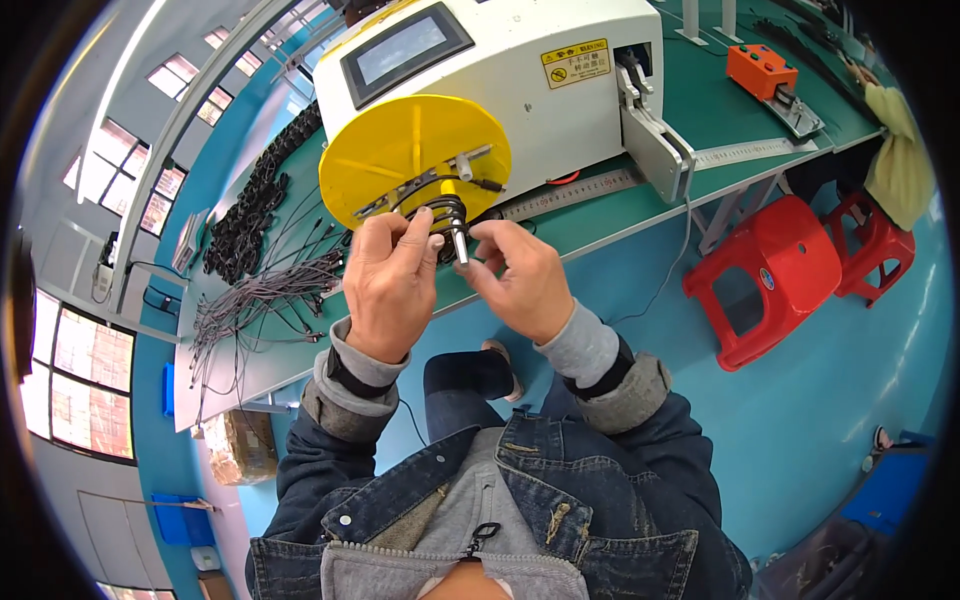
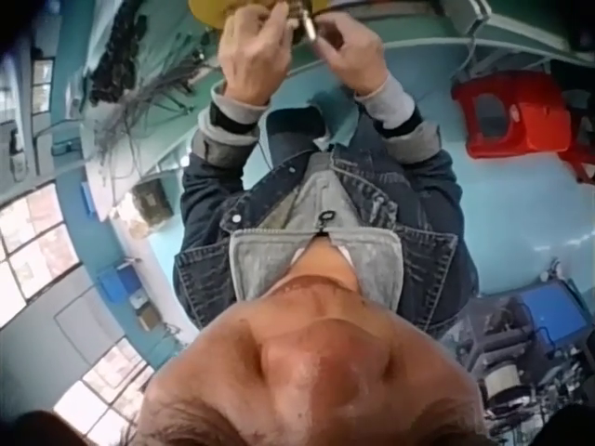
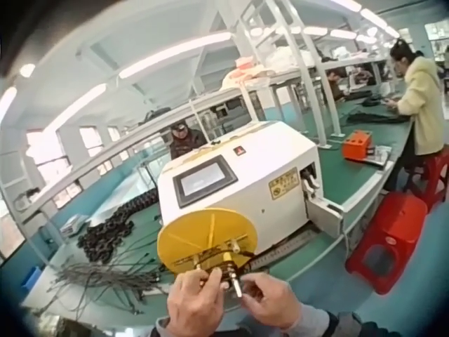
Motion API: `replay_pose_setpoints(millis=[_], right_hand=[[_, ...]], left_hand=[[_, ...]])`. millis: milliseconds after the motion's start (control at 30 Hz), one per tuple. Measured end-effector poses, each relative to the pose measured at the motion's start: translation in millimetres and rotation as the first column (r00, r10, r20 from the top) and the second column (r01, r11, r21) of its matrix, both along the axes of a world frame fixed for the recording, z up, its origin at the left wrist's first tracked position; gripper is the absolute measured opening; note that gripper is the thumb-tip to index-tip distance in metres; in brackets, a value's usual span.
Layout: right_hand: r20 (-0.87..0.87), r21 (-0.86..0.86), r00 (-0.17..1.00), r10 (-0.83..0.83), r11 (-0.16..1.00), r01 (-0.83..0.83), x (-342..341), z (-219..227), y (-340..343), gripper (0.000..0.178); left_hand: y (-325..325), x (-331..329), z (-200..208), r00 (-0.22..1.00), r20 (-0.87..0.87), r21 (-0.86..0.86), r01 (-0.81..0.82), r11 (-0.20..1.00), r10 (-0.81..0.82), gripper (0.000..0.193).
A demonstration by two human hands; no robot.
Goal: The person picks up a cable, winds it around the metal rods of a machine, and removes the coiled cable. They then secure the coil with a rubber band and place the finished item onto a pile.
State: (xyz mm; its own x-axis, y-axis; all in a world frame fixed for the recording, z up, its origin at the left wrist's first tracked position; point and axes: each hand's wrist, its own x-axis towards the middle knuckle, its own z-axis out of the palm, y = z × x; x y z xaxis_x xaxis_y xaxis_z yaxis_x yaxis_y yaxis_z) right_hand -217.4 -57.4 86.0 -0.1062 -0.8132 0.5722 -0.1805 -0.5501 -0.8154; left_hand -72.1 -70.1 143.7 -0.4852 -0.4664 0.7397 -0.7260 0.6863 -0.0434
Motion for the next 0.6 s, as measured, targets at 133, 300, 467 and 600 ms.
replay_pose_setpoints(millis=[133, 300, 467, 600], right_hand=[[0.041, -0.009, 0.999, 0.035, 0.999, -0.035, 6.1, -6.6, -10.8, 0.025], [0.056, 0.006, 0.992, -0.117, 0.993, 0.116, 3.6, -1.3, -19.0, 0.032], [0.041, -0.131, 0.997, -0.063, 0.989, 0.068, 12.0, -9.5, -22.2, 0.044], [-0.023, -0.172, 0.986, -0.168, 0.972, 0.161, 19.6, -11.1, -24.4, 0.046]], left_hand=[[-0.2, -3.0, 3.4, 0.997, 0.041, -0.037, -0.059, 0.998, 0.061, 0.031], [3.0, -7.8, 5.4, 0.981, 0.019, 0.079, -0.194, 0.978, 0.193, 0.03], [6.1, -10.6, 0.0, 0.972, 0.058, -0.033, -0.228, 0.973, 0.229, 0.032], [2.0, -8.8, -9.4, 0.987, -0.029, 0.243, -0.148, 0.959, 0.159, 0.035]])
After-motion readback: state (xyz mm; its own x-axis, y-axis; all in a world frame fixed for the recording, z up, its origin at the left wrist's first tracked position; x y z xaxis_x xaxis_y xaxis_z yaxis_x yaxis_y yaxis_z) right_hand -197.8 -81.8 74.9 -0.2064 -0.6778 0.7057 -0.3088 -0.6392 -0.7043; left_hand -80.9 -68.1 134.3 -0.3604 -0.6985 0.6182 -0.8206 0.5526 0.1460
